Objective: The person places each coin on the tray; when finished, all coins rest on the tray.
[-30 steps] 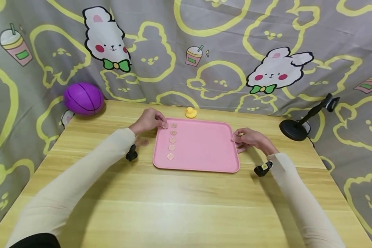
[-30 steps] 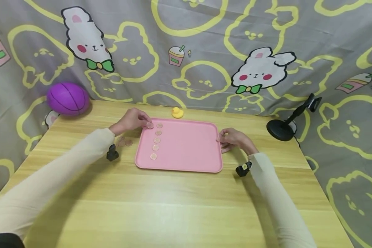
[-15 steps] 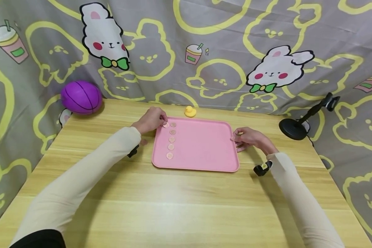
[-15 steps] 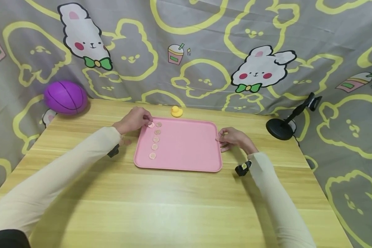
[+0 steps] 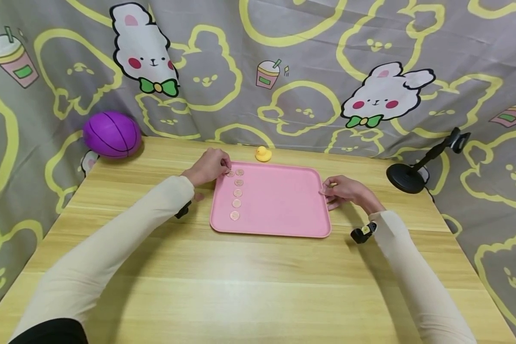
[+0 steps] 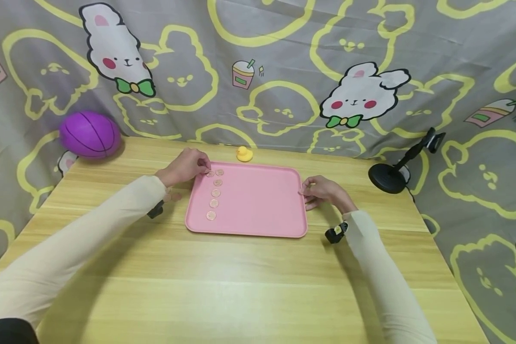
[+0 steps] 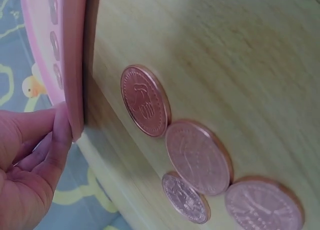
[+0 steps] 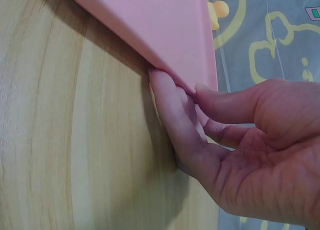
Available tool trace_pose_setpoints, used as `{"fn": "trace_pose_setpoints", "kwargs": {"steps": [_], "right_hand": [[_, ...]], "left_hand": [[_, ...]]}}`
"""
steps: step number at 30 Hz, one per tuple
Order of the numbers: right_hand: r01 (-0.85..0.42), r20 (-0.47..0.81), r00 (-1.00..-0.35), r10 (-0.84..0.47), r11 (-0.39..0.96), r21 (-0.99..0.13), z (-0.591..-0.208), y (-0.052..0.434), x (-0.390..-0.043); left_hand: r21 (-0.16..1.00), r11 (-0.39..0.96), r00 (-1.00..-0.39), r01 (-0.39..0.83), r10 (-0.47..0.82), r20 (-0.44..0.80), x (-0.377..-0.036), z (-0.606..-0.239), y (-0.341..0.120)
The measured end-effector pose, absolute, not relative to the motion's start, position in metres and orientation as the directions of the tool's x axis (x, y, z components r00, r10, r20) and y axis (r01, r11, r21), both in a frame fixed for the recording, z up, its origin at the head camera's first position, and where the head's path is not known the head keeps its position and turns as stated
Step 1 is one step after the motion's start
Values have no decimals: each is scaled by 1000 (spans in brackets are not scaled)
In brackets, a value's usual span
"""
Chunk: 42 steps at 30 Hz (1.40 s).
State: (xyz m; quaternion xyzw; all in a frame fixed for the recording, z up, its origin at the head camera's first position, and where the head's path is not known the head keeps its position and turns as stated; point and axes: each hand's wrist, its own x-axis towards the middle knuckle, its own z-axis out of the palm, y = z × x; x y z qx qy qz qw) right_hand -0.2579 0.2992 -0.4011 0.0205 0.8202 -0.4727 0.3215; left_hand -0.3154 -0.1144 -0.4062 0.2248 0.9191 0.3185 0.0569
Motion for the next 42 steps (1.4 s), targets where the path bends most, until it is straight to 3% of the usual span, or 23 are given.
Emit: {"fn": "trace_pose_setpoints", "kwargs": {"steps": [18, 28, 35, 42], "right_hand": [[346, -550, -780, -298, 526, -776, -400, 300, -260], [341, -551, -785, -283, 546, -766, -399, 300, -259], [335, -549, -786, -284, 550, -765, -400, 298, -260], [359, -562, -781, -271, 541, -760, -401, 299, -259]], "left_hand": [[564, 711, -862, 420, 507, 3, -316, -407, -114], [482, 742, -851, 467, 525, 15, -316, -406, -110], [554, 725, -878, 409, 478, 22, -313, -404, -115], [591, 694, -895, 410, 431, 115, -309, -397, -137]]}}
